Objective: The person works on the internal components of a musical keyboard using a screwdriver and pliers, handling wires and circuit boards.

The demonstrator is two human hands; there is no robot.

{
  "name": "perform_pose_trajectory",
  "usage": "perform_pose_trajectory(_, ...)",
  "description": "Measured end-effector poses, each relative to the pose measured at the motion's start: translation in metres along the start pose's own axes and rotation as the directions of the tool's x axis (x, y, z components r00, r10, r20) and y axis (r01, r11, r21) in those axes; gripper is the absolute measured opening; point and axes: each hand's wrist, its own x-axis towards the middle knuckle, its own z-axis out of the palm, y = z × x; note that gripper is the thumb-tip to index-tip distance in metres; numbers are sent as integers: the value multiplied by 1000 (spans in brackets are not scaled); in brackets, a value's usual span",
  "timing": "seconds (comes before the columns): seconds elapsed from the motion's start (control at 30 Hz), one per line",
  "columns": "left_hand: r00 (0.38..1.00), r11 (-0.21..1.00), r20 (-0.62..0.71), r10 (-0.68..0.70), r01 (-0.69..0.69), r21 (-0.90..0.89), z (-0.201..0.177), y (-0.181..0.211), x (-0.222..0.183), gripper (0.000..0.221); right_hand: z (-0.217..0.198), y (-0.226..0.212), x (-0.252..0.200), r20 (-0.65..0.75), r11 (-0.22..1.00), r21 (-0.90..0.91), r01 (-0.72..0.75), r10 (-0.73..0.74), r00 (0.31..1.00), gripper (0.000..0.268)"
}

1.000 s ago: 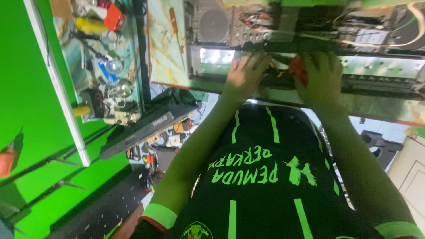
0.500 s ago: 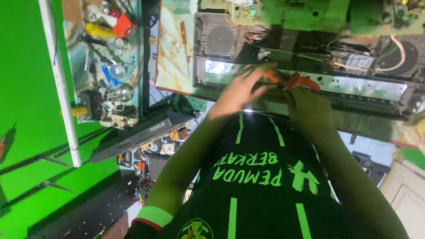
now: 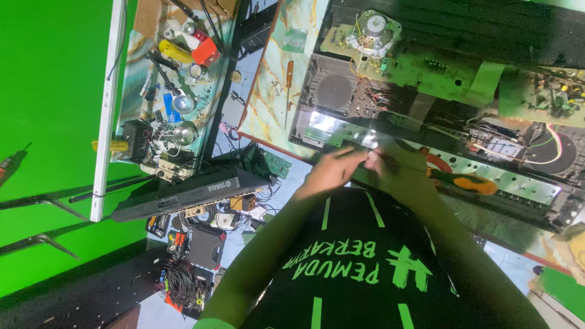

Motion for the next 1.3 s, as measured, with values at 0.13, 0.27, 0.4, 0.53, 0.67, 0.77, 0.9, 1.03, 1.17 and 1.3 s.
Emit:
perform_pose_trajectory(0.13, 970, 956, -206, -127, 175, 235, -13, -11, 8, 51, -6, 50, 20, 7, 803, -590, 87, -103, 995, 14)
perform_pose_trajectory(0.27, 925, 872, -377, -52, 226, 434, -16, -23, 15, 53, 12, 88, 36, -70, 890, -374, 259, -306, 949, 15)
perform_pose_trajectory(0.4, 915, 849, -389, -101, 284, 446, -13, -27, 25, 46, 23, 92, 45, -60, 888, -435, 151, -196, 979, 19)
perform_pose_trajectory(0.53, 904, 795, -420, -85, 315, 518, -12, -24, 30, 47, 32, 80, 41, -64, 894, -427, 136, -179, 982, 20)
perform_pose_trajectory(0.67, 919, 771, -389, -62, 291, 566, -17, -25, 36, 46, 32, 68, 38, 18, 876, -469, 109, -114, 993, 20)
perform_pose_trajectory(0.77, 934, 773, -348, -85, 282, 569, -19, -26, 36, 46, 30, 60, 38, 5, 902, -426, 70, -75, 997, 23)
perform_pose_trajectory(0.9, 917, 773, -392, -71, 299, 559, -17, -25, 34, 45, 29, 55, 38, 43, 908, -417, 40, -24, 999, 26)
perform_pose_trajectory(1.03, 916, 767, -398, -51, 291, 572, -16, -26, 37, 44, 29, 54, 42, 58, 872, -456, 178, -171, 984, 24)
perform_pose_trajectory(1.17, 911, 765, -408, -56, 301, 569, -14, -29, 35, 44, 33, 58, 43, 25, 877, -471, 98, -99, 995, 21)
perform_pose_trajectory(1.3, 912, 762, -402, -79, 315, 565, -14, -28, 36, 45, 35, 69, 52, 9, 859, -484, 165, -184, 983, 15)
